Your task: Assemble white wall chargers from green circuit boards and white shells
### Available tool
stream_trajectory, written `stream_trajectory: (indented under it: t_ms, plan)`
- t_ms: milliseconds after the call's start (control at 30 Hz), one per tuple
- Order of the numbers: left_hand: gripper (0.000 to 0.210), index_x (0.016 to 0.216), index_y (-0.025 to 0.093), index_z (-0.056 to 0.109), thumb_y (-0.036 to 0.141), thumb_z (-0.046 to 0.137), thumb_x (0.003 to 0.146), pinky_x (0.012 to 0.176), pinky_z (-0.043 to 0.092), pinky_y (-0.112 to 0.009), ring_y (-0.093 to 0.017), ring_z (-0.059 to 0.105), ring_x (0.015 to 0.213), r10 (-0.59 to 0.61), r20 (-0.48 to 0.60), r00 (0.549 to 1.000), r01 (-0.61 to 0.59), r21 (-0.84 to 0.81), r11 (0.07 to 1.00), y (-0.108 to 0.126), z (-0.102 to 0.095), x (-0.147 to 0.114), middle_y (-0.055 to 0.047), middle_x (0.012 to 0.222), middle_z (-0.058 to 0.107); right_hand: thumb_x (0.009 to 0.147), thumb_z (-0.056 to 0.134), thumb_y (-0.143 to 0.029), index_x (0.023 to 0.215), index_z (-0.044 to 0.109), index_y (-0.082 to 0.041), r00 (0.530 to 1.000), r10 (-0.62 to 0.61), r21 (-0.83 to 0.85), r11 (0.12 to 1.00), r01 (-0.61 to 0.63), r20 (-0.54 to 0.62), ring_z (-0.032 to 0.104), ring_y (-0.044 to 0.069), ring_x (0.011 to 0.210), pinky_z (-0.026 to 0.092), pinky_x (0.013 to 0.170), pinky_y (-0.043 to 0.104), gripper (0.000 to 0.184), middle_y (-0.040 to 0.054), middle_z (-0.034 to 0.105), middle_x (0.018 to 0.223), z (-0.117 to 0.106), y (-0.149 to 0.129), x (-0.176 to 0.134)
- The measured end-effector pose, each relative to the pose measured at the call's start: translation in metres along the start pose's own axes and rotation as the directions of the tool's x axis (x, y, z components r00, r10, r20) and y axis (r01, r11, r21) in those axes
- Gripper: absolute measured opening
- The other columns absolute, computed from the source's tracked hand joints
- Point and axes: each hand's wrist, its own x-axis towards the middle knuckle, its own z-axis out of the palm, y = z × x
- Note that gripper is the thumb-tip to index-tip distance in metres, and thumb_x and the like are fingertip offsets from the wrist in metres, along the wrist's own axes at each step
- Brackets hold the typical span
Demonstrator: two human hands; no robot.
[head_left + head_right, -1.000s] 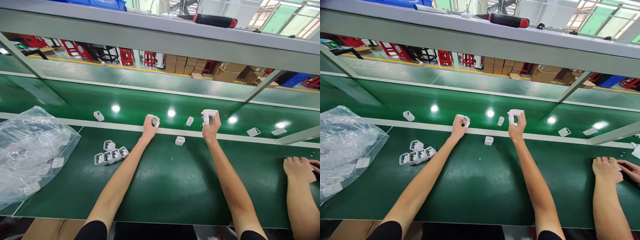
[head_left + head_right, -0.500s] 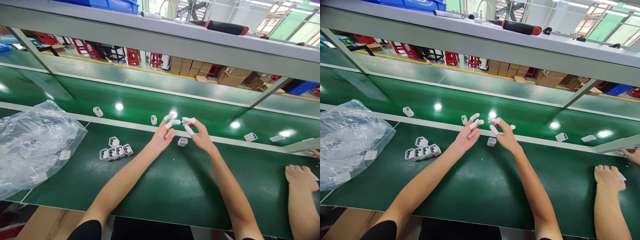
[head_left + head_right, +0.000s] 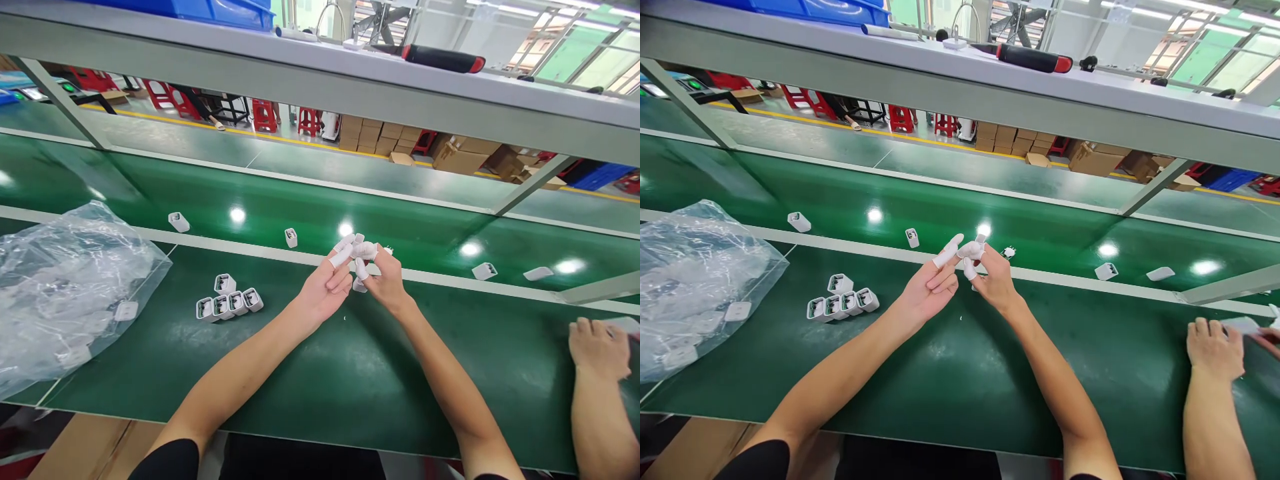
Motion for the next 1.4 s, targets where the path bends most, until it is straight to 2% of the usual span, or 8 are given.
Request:
stream_trajectory:
  t_ms: [133, 400, 667, 833, 933, 1067, 1167, 1400]
  plan:
    - [0.019, 0.114, 0.019, 0.070, 0.006, 0.067, 0.101, 0.038, 0.024, -0.016, -0.001, 0.027, 0.032, 0.048, 0.027, 0.998, -0.052, 0.159, 0.986, 0.003, 0.003, -0.004, 0.012, 0.054, 0.047, 0.107, 0.066, -0.030, 0.100, 0.074, -0.026, 0.999, -0.040, 0.021, 0.999, 0.040, -0.008, 0.061, 0.021, 0.071, 0.051, 0.064, 0.037, 0.011, 0.0031, 0.069, 0.081, -0.006, -0.003, 0.002]
    - [0.033, 0.119, 0.024, 0.057, 0.014, 0.074, 0.093, 0.038, 0.016, -0.017, 0.002, 0.029, 0.032, 0.018, 0.144, 0.989, -0.072, 0.386, 0.920, 0.002, -0.005, 0.003, 0.006, 0.081, 0.074, 0.109, 0.067, -0.027, 0.121, 0.080, -0.031, 0.981, 0.108, 0.219, 0.965, -0.141, 0.159, 0.073, 0.022, 0.095, 0.061, 0.087, 0.040, 0.018, 0.0046, 0.079, 0.110, -0.044, -0.014, 0.016]
    - [0.049, 0.128, 0.026, 0.059, 0.004, 0.065, 0.084, 0.038, 0.012, -0.016, 0.003, 0.029, 0.032, -0.063, 0.061, 0.996, 0.037, 0.350, 0.936, 0.001, -0.022, 0.020, 0.005, 0.087, 0.076, 0.109, 0.055, -0.016, 0.114, 0.071, -0.025, 0.944, 0.052, -0.122, 0.992, -0.012, 0.325, 0.064, 0.023, 0.089, 0.053, 0.076, 0.037, 0.019, 0.0077, 0.070, 0.104, -0.045, -0.005, 0.009]
    - [0.038, 0.127, 0.024, 0.061, 0.038, 0.079, 0.097, 0.037, 0.019, -0.017, -0.002, 0.029, 0.029, -0.245, 0.271, 0.931, 0.075, 0.514, 0.855, -0.012, -0.010, -0.007, 0.007, 0.065, 0.069, 0.100, 0.059, -0.012, 0.098, 0.067, -0.023, 0.916, 0.056, -0.325, 0.942, 0.083, 0.398, 0.058, 0.025, 0.085, 0.047, 0.079, 0.041, 0.013, 0.0083, 0.067, 0.097, -0.033, 0.022, 0.002]
    - [0.040, 0.131, 0.025, 0.059, 0.043, 0.079, 0.101, 0.039, 0.024, -0.018, -0.006, 0.027, 0.027, -0.300, 0.390, 0.871, 0.062, 0.518, 0.853, -0.021, 0.005, -0.026, 0.014, 0.044, 0.048, 0.100, 0.060, -0.015, 0.101, 0.069, -0.023, 0.933, 0.096, -0.245, 0.970, -0.009, 0.347, 0.056, 0.022, 0.078, 0.046, 0.075, 0.038, 0.012, 0.0047, 0.066, 0.093, -0.028, 0.036, -0.002]
    - [0.026, 0.121, 0.024, 0.063, 0.037, 0.077, 0.103, 0.040, 0.020, -0.018, -0.001, 0.025, 0.030, -0.010, 0.195, 0.981, -0.052, 0.311, 0.949, -0.014, 0.012, -0.018, 0.011, 0.057, 0.055, 0.106, 0.056, -0.022, 0.109, 0.067, -0.024, 0.978, 0.138, -0.095, 0.988, -0.125, 0.153, 0.063, 0.022, 0.085, 0.050, 0.077, 0.037, 0.012, 0.0038, 0.068, 0.097, -0.028, 0.029, 0.000]
    - [0.019, 0.120, 0.021, 0.063, 0.025, 0.073, 0.104, 0.041, 0.018, -0.019, 0.002, 0.026, 0.033, 0.108, 0.015, 0.994, -0.109, 0.190, 0.976, -0.006, 0.005, 0.000, 0.007, 0.076, 0.066, 0.111, 0.056, -0.031, 0.103, 0.067, -0.025, 0.989, 0.139, 0.065, 0.988, -0.143, 0.056, 0.066, 0.022, 0.087, 0.053, 0.081, 0.038, 0.015, 0.0031, 0.071, 0.095, -0.022, 0.005, 0.005]
    - [0.033, 0.132, 0.025, 0.061, 0.030, 0.073, 0.102, 0.044, 0.020, -0.020, -0.003, 0.030, 0.034, 0.150, 0.067, 0.986, -0.161, 0.224, 0.961, -0.026, -0.011, 0.009, 0.012, 0.061, 0.055, 0.112, 0.058, -0.031, 0.097, 0.067, -0.026, 0.980, 0.198, -0.032, 0.979, -0.199, -0.034, 0.061, 0.020, 0.075, 0.049, 0.071, 0.037, 0.018, 0.0018, 0.068, 0.086, 0.001, -0.036, 0.004]
